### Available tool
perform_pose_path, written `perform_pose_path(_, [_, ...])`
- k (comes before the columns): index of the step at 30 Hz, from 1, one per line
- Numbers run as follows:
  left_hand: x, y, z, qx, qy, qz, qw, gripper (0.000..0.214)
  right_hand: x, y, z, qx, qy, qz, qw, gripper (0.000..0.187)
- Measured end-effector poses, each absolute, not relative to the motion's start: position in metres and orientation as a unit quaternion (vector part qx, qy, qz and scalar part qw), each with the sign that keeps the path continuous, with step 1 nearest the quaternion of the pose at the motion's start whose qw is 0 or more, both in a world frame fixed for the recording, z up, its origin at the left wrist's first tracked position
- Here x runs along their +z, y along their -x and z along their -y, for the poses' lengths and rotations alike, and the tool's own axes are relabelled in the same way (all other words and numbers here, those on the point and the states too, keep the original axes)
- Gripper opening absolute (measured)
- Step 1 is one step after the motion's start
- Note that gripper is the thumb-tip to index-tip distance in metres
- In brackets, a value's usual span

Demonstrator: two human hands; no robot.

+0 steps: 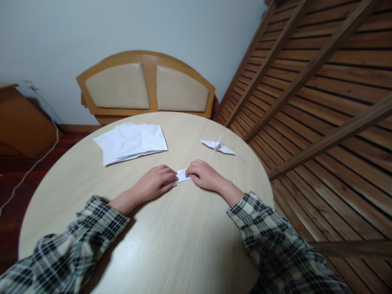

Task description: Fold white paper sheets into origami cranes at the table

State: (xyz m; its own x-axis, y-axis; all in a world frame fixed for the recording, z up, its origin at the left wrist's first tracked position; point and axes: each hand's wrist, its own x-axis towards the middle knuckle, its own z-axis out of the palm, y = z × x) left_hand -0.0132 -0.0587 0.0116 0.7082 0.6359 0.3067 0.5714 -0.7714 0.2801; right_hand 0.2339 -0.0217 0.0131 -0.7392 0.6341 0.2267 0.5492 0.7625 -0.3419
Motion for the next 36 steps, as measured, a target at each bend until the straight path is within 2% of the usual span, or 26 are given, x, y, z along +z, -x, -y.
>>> perform_pose_path(10, [0.011,0.011,0.058,0.196,-0.925,-0.321,0.047,0.019,0.015,-0.233,0.022,0.119,0.321,0.924,0.168,0.024])
perform_pose_path(18, [0.012,0.010,0.058,0.189,-0.925,-0.328,0.027,0.020,0.022,-0.232,0.029,0.119,0.300,0.930,0.174,0.009])
perform_pose_path(36, [0.013,0.010,0.059,0.195,-0.914,-0.355,0.021,0.019,0.013,-0.221,0.027,0.099,0.307,0.928,0.189,0.015])
